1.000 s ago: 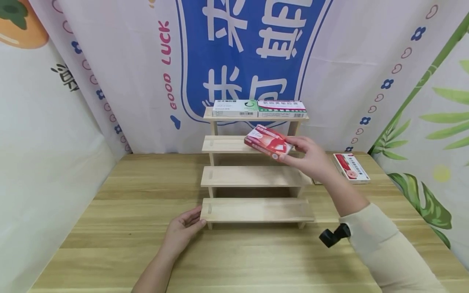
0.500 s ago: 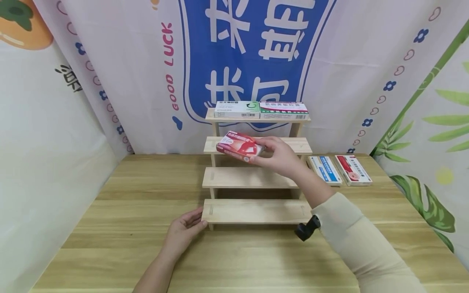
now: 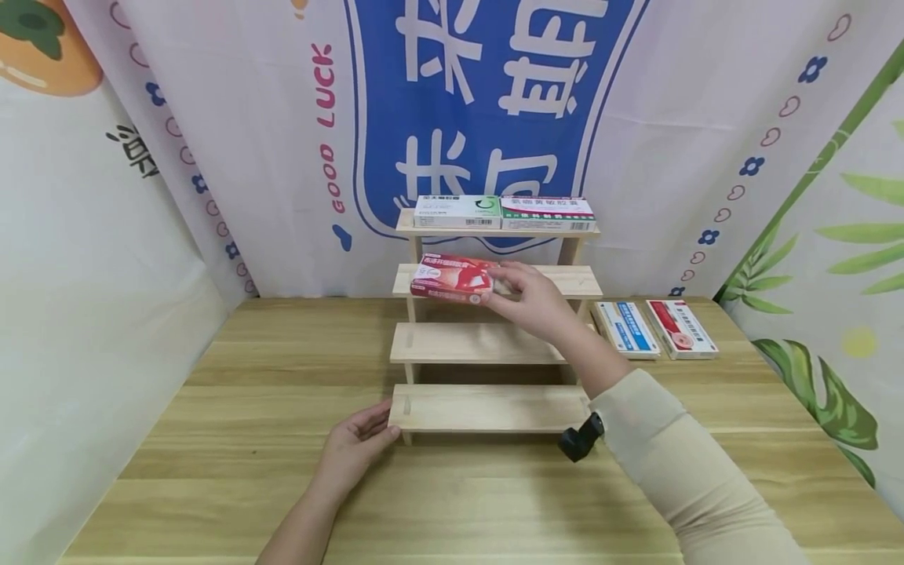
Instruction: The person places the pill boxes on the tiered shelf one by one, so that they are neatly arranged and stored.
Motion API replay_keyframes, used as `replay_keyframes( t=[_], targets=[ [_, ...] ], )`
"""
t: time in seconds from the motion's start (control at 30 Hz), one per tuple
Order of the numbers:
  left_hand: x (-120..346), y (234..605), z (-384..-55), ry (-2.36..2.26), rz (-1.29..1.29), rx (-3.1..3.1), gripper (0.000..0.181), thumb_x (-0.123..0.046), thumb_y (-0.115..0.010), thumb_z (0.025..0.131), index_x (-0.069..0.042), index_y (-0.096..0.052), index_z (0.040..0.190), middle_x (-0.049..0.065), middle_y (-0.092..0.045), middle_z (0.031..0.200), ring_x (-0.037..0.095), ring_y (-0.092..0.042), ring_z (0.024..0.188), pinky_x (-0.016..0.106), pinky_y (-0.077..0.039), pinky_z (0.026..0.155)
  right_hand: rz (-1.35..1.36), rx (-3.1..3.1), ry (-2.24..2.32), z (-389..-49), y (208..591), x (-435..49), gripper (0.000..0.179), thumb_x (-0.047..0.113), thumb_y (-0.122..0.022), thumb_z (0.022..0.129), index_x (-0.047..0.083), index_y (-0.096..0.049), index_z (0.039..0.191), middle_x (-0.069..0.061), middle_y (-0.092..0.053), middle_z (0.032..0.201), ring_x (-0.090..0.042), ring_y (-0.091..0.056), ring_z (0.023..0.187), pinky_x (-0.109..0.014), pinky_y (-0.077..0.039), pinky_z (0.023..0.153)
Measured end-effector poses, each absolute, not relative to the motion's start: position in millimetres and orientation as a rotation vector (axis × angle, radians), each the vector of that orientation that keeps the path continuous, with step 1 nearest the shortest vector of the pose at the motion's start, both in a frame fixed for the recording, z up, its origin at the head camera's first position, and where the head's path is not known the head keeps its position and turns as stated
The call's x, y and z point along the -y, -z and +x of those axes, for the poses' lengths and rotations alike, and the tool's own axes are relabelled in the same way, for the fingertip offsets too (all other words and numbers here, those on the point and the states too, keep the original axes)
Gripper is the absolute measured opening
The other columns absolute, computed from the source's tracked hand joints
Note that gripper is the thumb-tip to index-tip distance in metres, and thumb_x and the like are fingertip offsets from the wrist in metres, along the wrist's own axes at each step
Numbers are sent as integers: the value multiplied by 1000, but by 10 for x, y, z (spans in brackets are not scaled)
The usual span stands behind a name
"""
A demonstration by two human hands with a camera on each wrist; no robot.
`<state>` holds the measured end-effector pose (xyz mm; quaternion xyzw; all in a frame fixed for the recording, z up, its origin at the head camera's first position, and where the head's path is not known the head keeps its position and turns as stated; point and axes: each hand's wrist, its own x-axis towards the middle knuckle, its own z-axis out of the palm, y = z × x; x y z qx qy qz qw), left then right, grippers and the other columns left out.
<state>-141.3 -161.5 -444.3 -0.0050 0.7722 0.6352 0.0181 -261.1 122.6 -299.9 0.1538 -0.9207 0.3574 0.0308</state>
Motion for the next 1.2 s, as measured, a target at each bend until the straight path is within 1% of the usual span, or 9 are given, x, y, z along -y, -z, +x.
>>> replay_keyframes(
  t=[0.1, 0.17, 0.27, 0.47, 0.63, 0.77, 0.87, 1.0, 1.2],
  targets=[
    [1618, 4440, -1412, -1981, -4, -2390, 49, -11, -72, 88, 3, -57, 132, 18, -57, 139, 32, -59, 123, 25, -54, 98, 445, 2813, -1091, -2621, 3034, -1204, 55, 45, -64, 91, 18, -56, 139, -7, -48, 150, -29, -45, 139, -48, -37, 117],
    [1620, 4440, -1411, -1985, 1, -2387, 49, -11, -72, 88, 3, -56, 132, 18, -57, 139, 32, -59, 123, 25, -54, 98, 416, 2804, -1090, -2623, 3050, -1184, 53, 45, -63, 92, 19, -56, 138, -5, -52, 147, -26, -47, 137, -46, -39, 116],
    [1620, 4444, -1409, -1985, 4, -2387, 49, -11, -73, 87, 3, -57, 131, 18, -56, 139, 32, -59, 123, 25, -54, 98, 376, 2802, -1081, -2623, 3062, -1155, 51, 45, -60, 94, 22, -56, 139, -4, -55, 144, -25, -50, 135, -45, -42, 114],
    [1620, 4453, -1410, -1979, -3, -2389, 49, -11, -73, 87, 3, -57, 132, 17, -57, 140, 32, -59, 123, 26, -54, 98, 344, 2805, -1031, -2632, 3066, -1122, 47, 44, -58, 96, 23, -57, 138, -5, -60, 139, -25, -53, 132, -45, -43, 112],
    [1617, 4454, -1419, -1984, -7, -2391, 48, -10, -72, 87, 3, -57, 131, 17, -57, 139, 32, -60, 123, 26, -54, 98, 350, 2787, -1043, -2632, 3068, -1109, 48, 44, -57, 97, 21, -56, 139, -6, -60, 139, -25, -53, 132, -44, -43, 113],
    [1616, 4458, -1421, -1985, -6, -2387, 48, -10, -72, 87, 3, -57, 131, 17, -57, 139, 32, -60, 122, 25, -54, 98, 348, 2774, -1120, -2606, 3083, -1141, 52, 45, -58, 96, 22, -52, 142, -5, -57, 142, -23, -54, 131, -43, -45, 112],
    [1610, 4462, -1420, -1983, 0, -2388, 48, -10, -72, 87, 3, -58, 131, 17, -57, 139, 32, -60, 122, 25, -55, 97, 372, 2746, -1157, -2577, 3089, -1208, 52, 43, -60, 95, 22, -52, 142, -6, -55, 143, -25, -54, 130, -43, -46, 110],
    [1598, 4469, -1433, -1982, 0, -2393, 47, -8, -72, 86, 3, -58, 130, 18, -58, 138, 33, -61, 121, 25, -55, 97, 396, 2708, -1155, -2514, 3087, -1372, 50, 39, -62, 95, 19, -53, 140, -8, -54, 144, -28, -52, 131, -46, -45, 111],
    [1606, 4489, -1452, -1987, -26, -2397, 46, -5, -72, 86, 4, -58, 129, 18, -58, 137, 34, -61, 120, 25, -55, 96, 331, 2657, -1139, -2431, 3155, -1745, 50, 35, -62, 95, 13, -54, 139, -14, -54, 143, -33, -52, 130, -51, -42, 112]
  ],
)
